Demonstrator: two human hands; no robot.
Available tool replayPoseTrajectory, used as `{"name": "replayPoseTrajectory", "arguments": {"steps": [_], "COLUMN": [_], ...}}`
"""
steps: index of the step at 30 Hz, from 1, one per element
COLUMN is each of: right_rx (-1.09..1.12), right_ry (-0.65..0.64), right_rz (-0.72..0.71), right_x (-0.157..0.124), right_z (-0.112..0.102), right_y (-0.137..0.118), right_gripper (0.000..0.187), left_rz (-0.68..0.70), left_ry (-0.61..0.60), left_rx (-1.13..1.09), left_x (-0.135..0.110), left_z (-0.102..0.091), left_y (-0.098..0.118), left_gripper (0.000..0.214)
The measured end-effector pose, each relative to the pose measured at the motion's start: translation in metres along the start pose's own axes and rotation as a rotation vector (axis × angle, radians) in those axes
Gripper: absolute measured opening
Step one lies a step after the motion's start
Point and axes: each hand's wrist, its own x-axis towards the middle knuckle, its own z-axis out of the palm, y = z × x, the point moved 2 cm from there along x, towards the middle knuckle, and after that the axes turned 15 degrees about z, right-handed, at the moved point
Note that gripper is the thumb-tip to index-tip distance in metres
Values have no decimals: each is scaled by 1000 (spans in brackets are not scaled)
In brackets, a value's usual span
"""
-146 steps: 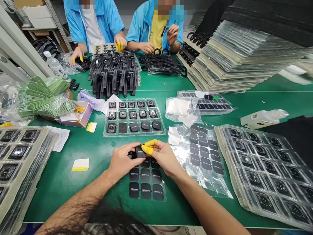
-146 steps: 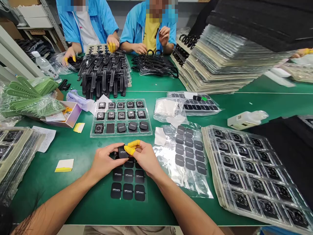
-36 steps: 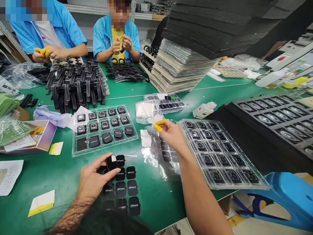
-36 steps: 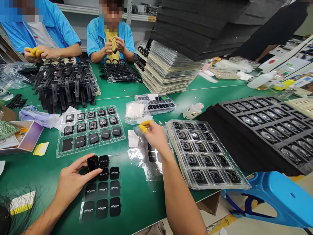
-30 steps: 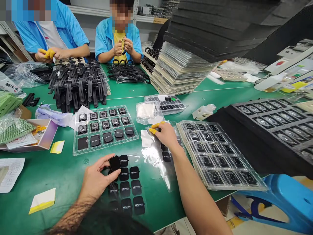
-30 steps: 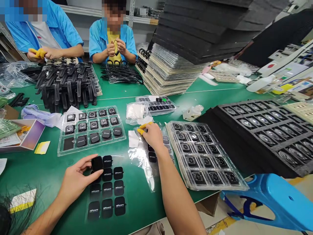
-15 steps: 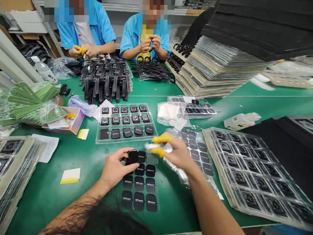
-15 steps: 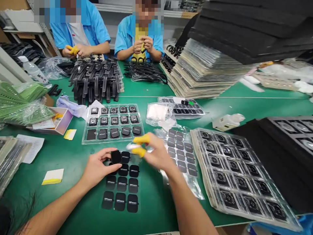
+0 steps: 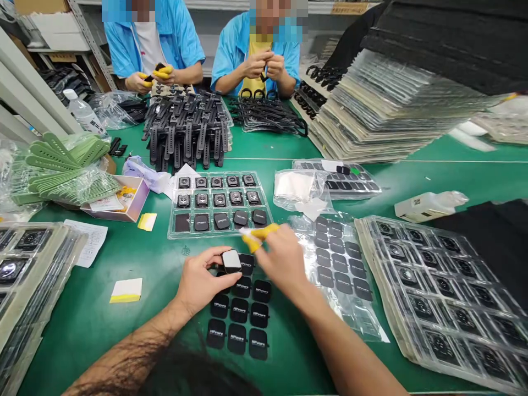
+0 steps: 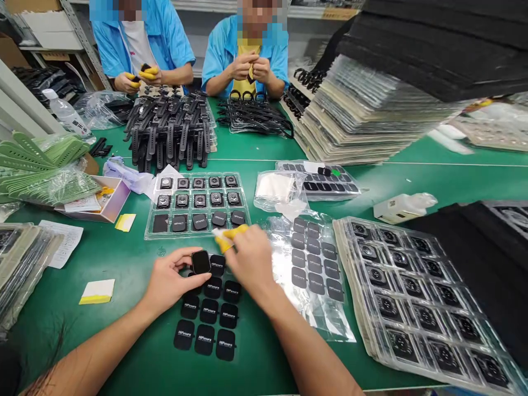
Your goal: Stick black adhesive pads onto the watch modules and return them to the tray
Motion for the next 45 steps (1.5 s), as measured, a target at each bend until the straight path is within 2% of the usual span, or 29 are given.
{"name": "replayPoseTrajectory", "arguments": {"steps": [2, 3, 6, 8, 12, 18, 21, 24, 26, 28, 30, 33, 34, 39, 45], "right_rx": [-96, -70, 191, 352, 502, 468, 443, 482, 642, 851, 942, 845, 824, 844, 923], "right_ry": [95, 80, -177, -321, -320, -277, -291, -275, -275, -317, -415, -599, -625, -609, -622], "right_rz": [145, 179, 176, 224, 402, 386, 373, 278, 251, 314, 432, 587, 632, 808, 868], "right_x": [6, 7, 4, -1, -8, -8, -9, -4, 1, 6, 7, 1, -2, -14, -18], "right_z": [-10, -15, -17, -11, 4, 13, 16, 9, -3, -17, -26, -22, -17, 7, 13], "right_y": [14, 18, 16, 9, 3, 9, 7, 4, 6, 11, 13, 5, 1, -12, -15], "right_gripper": [22, 24, 36, 32, 26, 19, 18, 22, 30, 42, 46, 39, 39, 38, 31], "left_rz": [5, 15, 49, 67, 96, 48, -18, -111, -142, -115, -66, -23, -11, 45, 50], "left_ry": [26, 40, 77, 86, 97, 96, 109, 116, 117, 106, 58, -47, -70, -96, -140], "left_rx": [27, 50, 93, 83, 102, 72, -47, -220, -232, -126, -10, 44, 44, 79, 143], "left_x": [-2, -2, -3, -2, -2, -1, 2, 6, 8, 9, 8, 5, 5, 5, 5], "left_z": [-1, -1, -3, -3, -5, -5, -5, -7, -9, -11, -11, -6, -4, -2, -3], "left_y": [1, 2, 2, 2, 3, 3, 2, 0, -1, -2, -2, -2, -1, 3, 8], "left_gripper": [47, 46, 47, 48, 47, 51, 54, 56, 57, 55, 51, 48, 48, 50, 48]}}
